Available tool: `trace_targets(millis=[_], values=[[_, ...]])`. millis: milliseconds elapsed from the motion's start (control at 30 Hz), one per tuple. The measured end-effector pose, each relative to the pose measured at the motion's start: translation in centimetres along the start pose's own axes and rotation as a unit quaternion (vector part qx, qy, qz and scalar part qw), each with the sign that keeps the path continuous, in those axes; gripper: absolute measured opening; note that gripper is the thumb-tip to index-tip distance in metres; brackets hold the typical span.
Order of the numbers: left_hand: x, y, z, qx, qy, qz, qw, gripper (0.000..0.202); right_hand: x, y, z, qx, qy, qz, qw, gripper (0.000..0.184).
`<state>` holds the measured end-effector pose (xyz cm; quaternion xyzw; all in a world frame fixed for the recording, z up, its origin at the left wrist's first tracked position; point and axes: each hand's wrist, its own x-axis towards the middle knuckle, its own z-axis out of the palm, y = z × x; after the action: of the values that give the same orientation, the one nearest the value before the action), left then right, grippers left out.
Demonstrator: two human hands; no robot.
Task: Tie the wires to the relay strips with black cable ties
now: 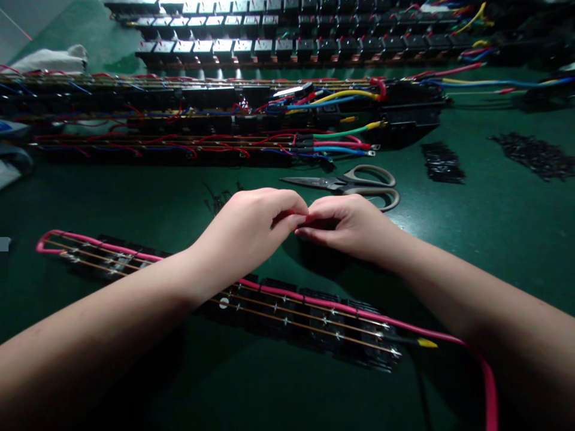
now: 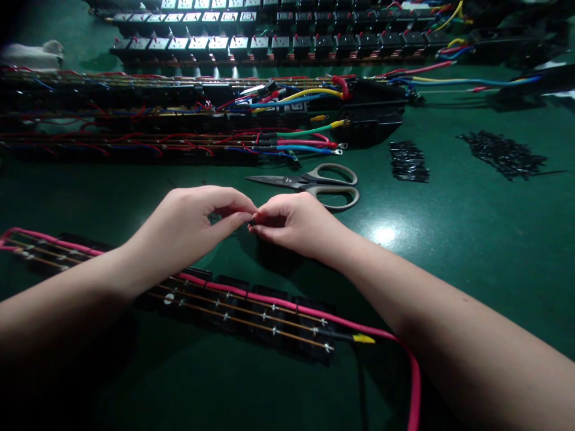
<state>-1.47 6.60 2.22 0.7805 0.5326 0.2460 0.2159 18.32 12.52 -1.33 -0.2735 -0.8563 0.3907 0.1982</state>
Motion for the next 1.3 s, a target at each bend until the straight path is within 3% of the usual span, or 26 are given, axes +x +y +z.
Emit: trace_targets(millis=[133, 367, 600, 700, 967, 1300], values=[[0.09, 0.19, -0.1, -0.013, -0.009, -0.02, 1.0, 0.01, -0.03, -0.13, 0.02, -0.004, 0.005, -0.007, 1.0, 0.012], [-0.14, 0.14, -0.19, -0.052, 0.033, -0.037, 0.997, 0.008, -0.03, -0.02, -0.02, -0.02, 0.032, -0.032, 0.999, 0.011], [0.02, -0.18, -0.11, -0.049, -0.022, -0.06, 0.997, 0.01, -0.11, -0.11, 0.13, -0.036, 0.006, -0.054, 0.998, 0.011], [0.07, -0.25, -0.07, -0.059, -0.015, -0.066, 0.996, 0.011, -0.13, -0.14, 0.18, -0.033, 0.007, -0.052, 0.998, 0.011], [-0.01, 0.04, -0.15, -0.045, -0.018, -0.038, 0.998, 0.01, -0.06, 0.0, 0.17, -0.034, 0.01, -0.053, 0.998, 0.011], [-0.03, -0.07, 0.01, 0.005, -0.02, 0.049, 0.999, 0.006, -0.21, -0.05, -0.08, -0.02, 0.007, -0.037, 0.999, 0.011]])
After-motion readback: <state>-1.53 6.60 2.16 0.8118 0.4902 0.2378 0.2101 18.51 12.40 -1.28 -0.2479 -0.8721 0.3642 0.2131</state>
